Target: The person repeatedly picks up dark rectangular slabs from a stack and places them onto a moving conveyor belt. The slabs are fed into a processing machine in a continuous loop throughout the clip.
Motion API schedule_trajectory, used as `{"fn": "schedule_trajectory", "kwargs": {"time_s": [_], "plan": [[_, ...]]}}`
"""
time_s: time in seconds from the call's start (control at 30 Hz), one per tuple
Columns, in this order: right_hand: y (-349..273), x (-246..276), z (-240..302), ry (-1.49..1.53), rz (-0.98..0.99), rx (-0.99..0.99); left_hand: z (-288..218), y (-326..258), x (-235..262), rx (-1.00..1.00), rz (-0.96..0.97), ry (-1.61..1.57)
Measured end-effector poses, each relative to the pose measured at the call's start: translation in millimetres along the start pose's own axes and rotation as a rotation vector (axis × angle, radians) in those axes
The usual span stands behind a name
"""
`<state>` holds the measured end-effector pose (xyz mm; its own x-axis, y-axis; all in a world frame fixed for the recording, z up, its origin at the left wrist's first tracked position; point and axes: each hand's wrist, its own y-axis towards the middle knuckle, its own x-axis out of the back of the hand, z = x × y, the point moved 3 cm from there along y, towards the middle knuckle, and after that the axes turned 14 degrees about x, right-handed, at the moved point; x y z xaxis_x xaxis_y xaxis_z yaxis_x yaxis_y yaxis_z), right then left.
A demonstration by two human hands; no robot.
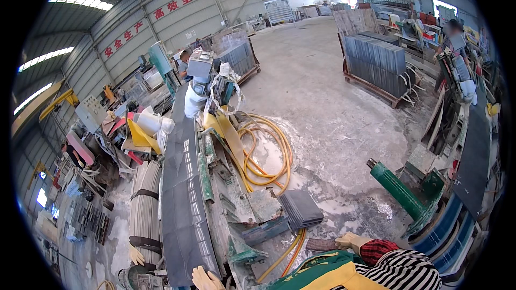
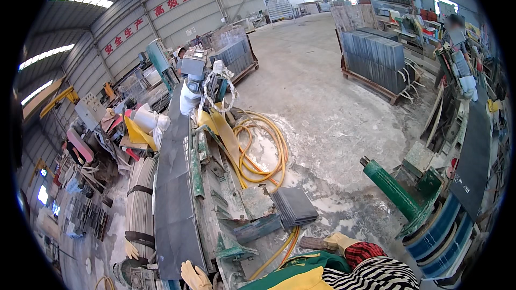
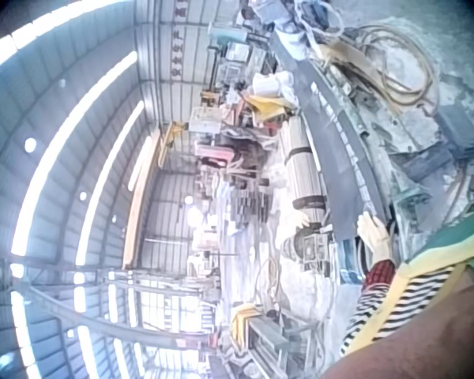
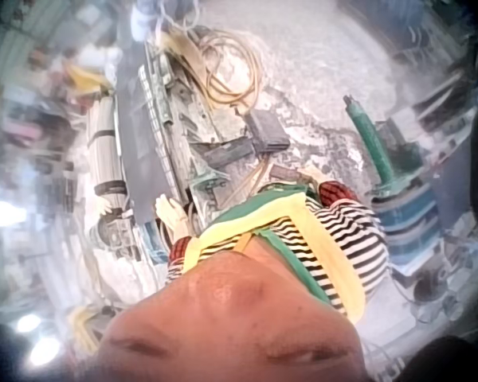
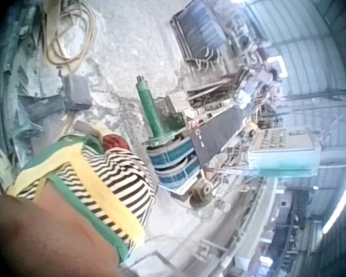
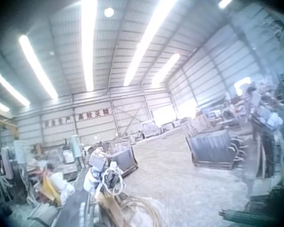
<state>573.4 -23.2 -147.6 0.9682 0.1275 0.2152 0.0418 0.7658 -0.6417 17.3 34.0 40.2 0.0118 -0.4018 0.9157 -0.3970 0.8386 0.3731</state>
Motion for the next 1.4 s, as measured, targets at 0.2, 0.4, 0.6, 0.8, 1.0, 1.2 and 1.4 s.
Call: {"fn": "schedule_trajectory", "kwargs": {"time_s": [0.2,0.4,0.6,0.8,1.0,1.2,1.4], "plan": [[4.2,-0.3,-8.1,0.023,-0.019,-0.008,1.9,-6.0,0.2,-0.004,-0.015,-0.012],[24.1,1.8,-31.2,0.144,0.026,-0.034,6.2,-5.8,-6.3,-0.005,-0.005,0.002],[8.6,-1.3,-12.4,0.032,-0.021,-0.029,3.8,-7.4,2.1,0.005,0.025,0.007],[3.5,-0.3,-6.3,0.009,-0.017,-0.014,4.5,-11.7,9.0,-0.011,0.002,-0.022],[5.3,0.0,-12.7,0.078,-0.043,0.006,6.3,-16.0,8.2,-0.031,-0.015,-0.009],[13.1,-0.4,-23.0,0.116,-0.048,0.008,8.4,-23.5,9.8,-0.104,-0.057,0.018],[11.2,0.1,-20.0,0.010,-0.019,0.043,15.9,-23.9,5.1,-0.089,0.000,0.052]]}}
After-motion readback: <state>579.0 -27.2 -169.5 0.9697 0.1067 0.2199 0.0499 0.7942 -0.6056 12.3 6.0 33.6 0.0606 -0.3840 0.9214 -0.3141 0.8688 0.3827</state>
